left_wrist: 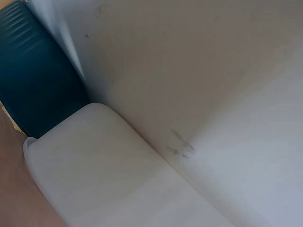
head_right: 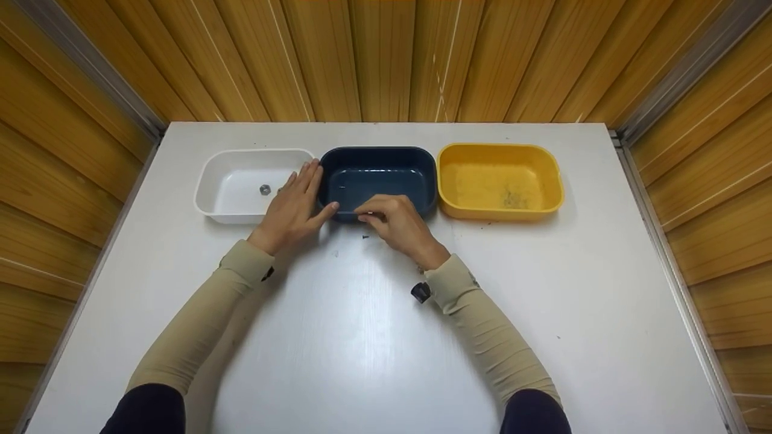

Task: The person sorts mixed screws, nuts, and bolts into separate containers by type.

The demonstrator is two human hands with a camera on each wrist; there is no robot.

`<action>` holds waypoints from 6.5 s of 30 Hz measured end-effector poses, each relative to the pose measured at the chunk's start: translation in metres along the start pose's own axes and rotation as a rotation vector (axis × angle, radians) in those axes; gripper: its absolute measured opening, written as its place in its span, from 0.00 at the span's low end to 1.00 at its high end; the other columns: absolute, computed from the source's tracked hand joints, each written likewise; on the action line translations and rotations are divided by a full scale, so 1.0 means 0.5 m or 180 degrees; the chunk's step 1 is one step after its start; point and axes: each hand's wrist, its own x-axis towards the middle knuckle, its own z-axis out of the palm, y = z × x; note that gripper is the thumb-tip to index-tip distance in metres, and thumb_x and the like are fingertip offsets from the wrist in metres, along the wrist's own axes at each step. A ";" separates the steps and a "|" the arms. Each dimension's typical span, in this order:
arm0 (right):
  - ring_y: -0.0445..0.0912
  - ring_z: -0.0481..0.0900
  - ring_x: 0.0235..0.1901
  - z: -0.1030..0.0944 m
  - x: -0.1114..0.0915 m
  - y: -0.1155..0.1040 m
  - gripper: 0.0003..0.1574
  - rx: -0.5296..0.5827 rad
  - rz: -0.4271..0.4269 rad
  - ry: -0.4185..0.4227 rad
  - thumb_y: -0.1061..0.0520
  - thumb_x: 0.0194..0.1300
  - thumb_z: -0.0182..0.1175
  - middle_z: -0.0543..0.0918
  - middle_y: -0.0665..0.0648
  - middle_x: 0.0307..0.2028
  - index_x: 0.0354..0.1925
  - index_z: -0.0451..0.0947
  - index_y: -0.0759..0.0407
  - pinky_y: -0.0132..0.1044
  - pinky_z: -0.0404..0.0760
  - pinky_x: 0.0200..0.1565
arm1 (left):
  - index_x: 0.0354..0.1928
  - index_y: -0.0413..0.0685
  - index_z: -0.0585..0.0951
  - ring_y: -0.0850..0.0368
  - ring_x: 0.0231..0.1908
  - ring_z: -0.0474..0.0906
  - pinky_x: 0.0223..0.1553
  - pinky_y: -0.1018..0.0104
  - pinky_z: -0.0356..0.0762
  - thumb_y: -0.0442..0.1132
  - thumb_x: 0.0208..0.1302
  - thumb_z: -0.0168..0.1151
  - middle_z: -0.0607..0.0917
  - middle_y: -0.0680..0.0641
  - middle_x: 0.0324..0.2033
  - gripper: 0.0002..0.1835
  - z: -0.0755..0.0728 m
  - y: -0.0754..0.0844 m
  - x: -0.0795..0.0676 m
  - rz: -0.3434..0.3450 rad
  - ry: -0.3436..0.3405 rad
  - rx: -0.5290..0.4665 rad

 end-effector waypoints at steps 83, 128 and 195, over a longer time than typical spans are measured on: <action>0.48 0.80 0.41 0.017 0.144 0.133 0.10 -0.0734 0.0858 -0.0059 0.60 0.69 0.64 0.84 0.58 0.42 0.46 0.86 0.61 0.43 0.80 0.46 | 0.78 0.36 0.49 0.46 0.78 0.41 0.78 0.55 0.38 0.72 0.71 0.37 0.49 0.38 0.78 0.51 0.001 0.002 -0.003 0.0014 -0.0015 0.0038; 0.47 0.81 0.43 -0.025 0.103 0.061 0.11 -0.0633 0.0377 0.0253 0.60 0.68 0.65 0.85 0.55 0.44 0.49 0.85 0.58 0.48 0.82 0.49 | 0.78 0.37 0.49 0.48 0.79 0.40 0.78 0.55 0.39 0.73 0.70 0.35 0.48 0.39 0.79 0.52 0.001 -0.002 -0.004 -0.0009 0.0000 -0.0024; 0.42 0.80 0.31 0.065 -0.052 0.006 0.11 -0.1016 0.0542 -0.0178 0.59 0.64 0.69 0.84 0.52 0.37 0.44 0.86 0.61 0.36 0.81 0.34 | 0.78 0.37 0.49 0.47 0.78 0.43 0.78 0.55 0.40 0.74 0.70 0.35 0.50 0.39 0.78 0.52 0.000 0.001 -0.003 -0.0013 0.0051 0.0051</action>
